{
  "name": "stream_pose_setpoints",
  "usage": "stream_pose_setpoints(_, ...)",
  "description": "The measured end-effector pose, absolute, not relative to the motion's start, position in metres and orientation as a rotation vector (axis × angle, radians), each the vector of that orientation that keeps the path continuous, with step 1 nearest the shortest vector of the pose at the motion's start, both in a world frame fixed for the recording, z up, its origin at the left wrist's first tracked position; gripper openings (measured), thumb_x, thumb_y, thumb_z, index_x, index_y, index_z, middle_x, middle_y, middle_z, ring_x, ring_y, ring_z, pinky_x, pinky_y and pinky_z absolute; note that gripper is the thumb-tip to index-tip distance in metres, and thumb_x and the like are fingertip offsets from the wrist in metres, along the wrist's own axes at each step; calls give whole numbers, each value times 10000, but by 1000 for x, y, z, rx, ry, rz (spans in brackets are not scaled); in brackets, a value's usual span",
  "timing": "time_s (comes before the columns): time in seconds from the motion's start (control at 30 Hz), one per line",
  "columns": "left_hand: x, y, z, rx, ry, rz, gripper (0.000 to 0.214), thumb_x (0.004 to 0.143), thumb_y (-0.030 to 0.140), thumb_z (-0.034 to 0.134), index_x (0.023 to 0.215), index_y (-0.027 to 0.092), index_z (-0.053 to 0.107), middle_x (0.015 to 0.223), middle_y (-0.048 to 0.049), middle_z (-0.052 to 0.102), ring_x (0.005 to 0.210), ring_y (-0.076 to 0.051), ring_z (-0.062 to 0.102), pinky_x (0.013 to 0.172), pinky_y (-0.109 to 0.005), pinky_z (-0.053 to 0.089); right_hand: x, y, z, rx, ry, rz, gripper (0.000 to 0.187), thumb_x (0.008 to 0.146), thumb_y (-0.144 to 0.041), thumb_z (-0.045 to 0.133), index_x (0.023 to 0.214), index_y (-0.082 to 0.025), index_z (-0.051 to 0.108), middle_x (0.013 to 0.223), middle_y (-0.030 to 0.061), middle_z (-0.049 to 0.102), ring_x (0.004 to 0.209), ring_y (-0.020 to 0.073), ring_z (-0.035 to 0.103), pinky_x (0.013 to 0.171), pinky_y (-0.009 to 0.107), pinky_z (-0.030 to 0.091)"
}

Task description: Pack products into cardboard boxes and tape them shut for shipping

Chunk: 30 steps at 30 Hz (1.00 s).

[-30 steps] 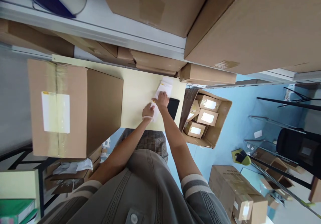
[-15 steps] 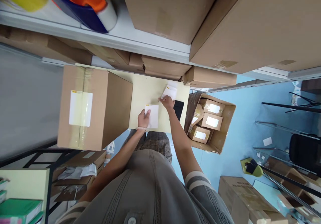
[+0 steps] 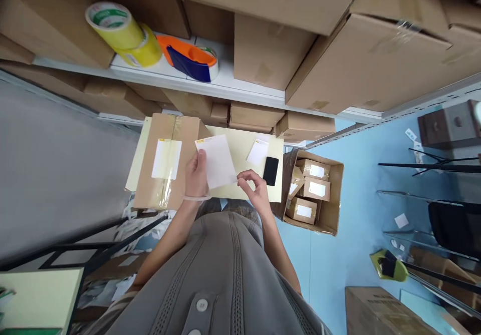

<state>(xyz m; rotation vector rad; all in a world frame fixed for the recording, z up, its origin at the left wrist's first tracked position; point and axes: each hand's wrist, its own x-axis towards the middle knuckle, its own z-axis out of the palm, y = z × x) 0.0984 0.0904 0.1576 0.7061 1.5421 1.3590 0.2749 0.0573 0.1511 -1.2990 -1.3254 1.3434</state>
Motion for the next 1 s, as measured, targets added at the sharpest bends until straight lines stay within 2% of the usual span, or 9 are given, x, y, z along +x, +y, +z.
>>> stream_pose_setpoints(0.13,69,85,177,684,1510,1486,515,853,688,560,746,185,575,644,20,522,581,-114,459,524,-229,375,246,63,176,-1262,-1467,1233,191,848,-440,698,791,-260,670,770,11,646,785,203,582,838,383,451)
stream_pose_setpoints(0.23,44,82,189,690,1524,1517,526,885,691,505,799,180,596,686,6,560,603,-120,495,546,-235,397,219,67,189,-1215,-1498,1253,201,861,-439,679,788,-253,660,757,10,637,779,199,579,820,374,456)
stream_pose_setpoints(0.3,26,76,199,778,1598,1538,511,923,664,458,947,182,628,810,-26,626,689,-141,560,601,-249,440,199,68,196,-1169,-1477,1306,199,874,-432,664,805,-247,647,748,2,624,757,184,571,781,347,456)
stream_pose_setpoints(0.4,3,57,215,1120,1871,1657,462,946,564,512,1225,205,590,1123,-98,646,976,-198,610,784,-304,490,167,69,203,-1117,-1410,1351,198,899,-421,635,815,-242,618,716,-13,588,701,161,533,716,312,438)
stream_pose_setpoints(0.47,-9,42,224,1471,2017,1673,392,942,475,573,1235,220,622,1230,-123,625,1104,-228,582,889,-352,472,146,71,209,-1114,-1384,1343,215,909,-431,619,810,-241,600,699,-18,559,670,152,505,690,302,426)
stream_pose_setpoints(0.6,-24,22,229,1959,1977,1468,193,963,334,578,1053,272,736,1117,-72,719,1000,-212,627,880,-369,436,111,72,220,-1080,-1408,1335,248,911,-471,603,814,-242,588,702,-20,529,667,151,494,678,298,422)
stream_pose_setpoints(0.8,-42,22,227,1901,1990,1481,180,969,326,579,965,269,751,904,-22,771,806,-186,640,752,-368,383,80,70,228,-1015,-1439,1360,237,913,-470,601,824,-250,592,728,-11,553,681,155,510,685,301,440)
stream_pose_setpoints(1.0,-48,24,229,1863,1966,1525,170,969,302,583,974,263,749,890,-18,771,795,-177,641,769,-364,379,73,68,232,-1008,-1454,1319,162,919,-414,601,880,-257,615,807,2,596,724,161,527,709,306,453)
